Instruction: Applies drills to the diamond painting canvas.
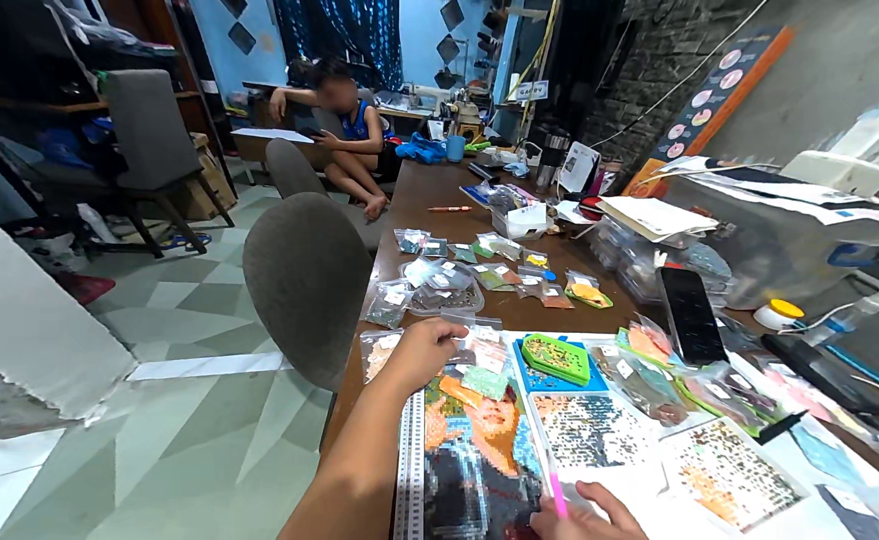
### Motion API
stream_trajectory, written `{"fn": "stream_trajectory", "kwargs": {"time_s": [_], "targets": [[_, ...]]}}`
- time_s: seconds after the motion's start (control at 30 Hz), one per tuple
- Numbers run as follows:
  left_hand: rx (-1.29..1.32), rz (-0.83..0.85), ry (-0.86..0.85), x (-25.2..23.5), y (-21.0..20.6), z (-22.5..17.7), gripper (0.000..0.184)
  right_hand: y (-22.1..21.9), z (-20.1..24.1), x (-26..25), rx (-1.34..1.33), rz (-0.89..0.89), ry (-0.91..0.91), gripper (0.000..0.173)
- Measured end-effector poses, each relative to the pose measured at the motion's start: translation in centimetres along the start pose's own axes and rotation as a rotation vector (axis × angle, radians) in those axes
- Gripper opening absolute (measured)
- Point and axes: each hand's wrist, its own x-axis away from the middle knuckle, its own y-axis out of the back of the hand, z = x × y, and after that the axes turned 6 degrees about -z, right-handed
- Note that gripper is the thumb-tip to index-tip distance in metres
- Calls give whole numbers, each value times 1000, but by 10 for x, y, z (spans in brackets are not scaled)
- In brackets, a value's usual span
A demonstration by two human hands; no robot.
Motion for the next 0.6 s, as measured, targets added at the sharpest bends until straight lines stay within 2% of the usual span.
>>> {"fn": "stream_trajectory", "kwargs": {"time_s": [0.07,0.1,0.2,0.3,0.43,0.6], "targets": [[13,0,6,1,0,0,23,21,-27,-3,-269,-57,-30,16],[15,-5,1,1,0,-1,23,34,-40,-4,-355,-145,-26,16],[11,-17,-7,2,0,0,20,65,-78,-8,-508,-435,-32,22],[-19,-9,-15,1,1,2,22,66,-110,-17,-655,-647,-133,31],[-35,-23,-28,0,0,5,22,41,-131,-19,-536,-778,-254,31],[-39,-48,-17,0,-1,7,22,33,-134,-14,-473,-825,-270,24]]}}
